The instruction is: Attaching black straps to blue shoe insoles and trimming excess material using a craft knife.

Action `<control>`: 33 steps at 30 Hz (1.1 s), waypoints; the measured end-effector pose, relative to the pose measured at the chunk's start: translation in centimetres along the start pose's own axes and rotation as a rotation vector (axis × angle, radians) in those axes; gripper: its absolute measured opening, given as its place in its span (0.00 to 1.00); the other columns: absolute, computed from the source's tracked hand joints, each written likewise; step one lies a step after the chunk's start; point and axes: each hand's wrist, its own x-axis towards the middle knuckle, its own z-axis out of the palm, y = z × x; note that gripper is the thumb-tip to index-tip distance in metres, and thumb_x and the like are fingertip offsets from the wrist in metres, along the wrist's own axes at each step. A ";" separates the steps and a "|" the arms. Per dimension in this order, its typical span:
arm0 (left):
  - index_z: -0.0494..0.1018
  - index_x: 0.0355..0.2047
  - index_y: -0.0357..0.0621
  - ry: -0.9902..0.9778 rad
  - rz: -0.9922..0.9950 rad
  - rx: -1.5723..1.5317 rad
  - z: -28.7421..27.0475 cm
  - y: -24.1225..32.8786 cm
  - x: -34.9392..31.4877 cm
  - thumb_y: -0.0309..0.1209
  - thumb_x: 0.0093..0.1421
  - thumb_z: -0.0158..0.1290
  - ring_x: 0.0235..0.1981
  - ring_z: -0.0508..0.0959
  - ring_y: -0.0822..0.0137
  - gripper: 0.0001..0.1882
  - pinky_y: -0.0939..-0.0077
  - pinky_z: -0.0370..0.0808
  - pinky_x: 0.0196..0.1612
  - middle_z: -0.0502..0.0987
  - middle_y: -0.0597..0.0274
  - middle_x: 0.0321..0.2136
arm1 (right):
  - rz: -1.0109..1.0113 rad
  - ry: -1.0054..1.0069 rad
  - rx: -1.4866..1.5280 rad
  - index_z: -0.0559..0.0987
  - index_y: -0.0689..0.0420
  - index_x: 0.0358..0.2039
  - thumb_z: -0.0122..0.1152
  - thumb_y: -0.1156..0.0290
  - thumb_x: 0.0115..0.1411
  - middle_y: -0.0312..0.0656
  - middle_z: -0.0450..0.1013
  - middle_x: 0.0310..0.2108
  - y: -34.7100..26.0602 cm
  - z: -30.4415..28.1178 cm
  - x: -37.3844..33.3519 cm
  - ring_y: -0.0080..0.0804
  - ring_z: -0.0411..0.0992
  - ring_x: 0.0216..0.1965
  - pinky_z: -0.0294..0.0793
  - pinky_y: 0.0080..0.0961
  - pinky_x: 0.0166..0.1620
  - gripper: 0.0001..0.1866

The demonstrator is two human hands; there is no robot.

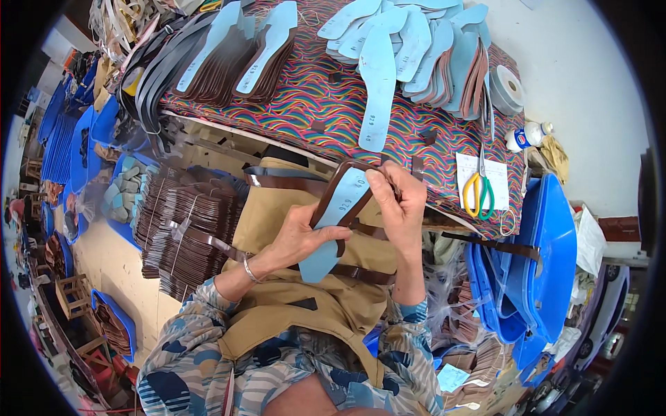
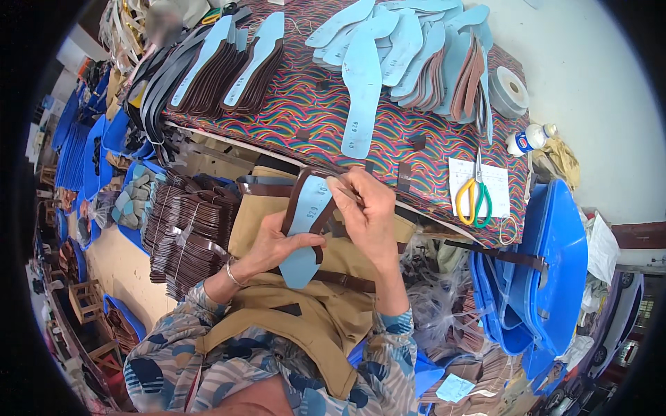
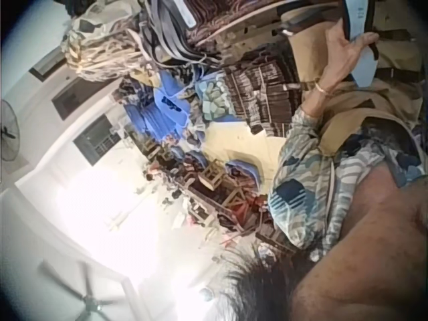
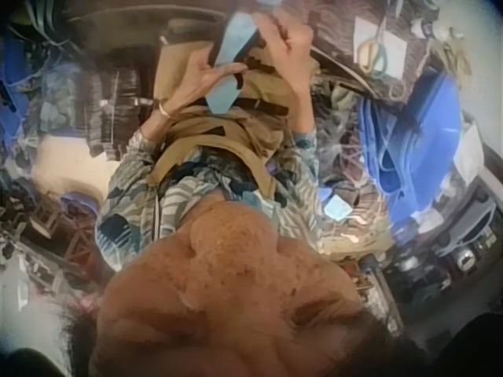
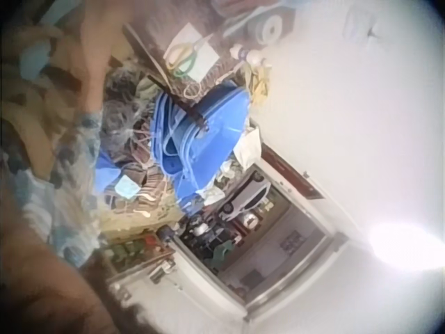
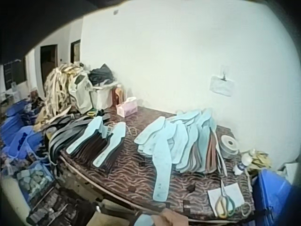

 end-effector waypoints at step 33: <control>0.72 0.45 0.33 -0.305 -0.169 -0.369 -1.4 1.6 3.3 0.52 0.70 0.35 0.27 0.81 0.65 0.31 0.77 0.78 0.30 0.80 0.52 0.29 | 0.280 0.209 0.583 0.79 0.58 0.26 0.64 0.69 0.60 0.27 0.69 0.21 4.4 2.4 0.1 0.09 0.61 0.17 0.54 0.11 0.18 0.08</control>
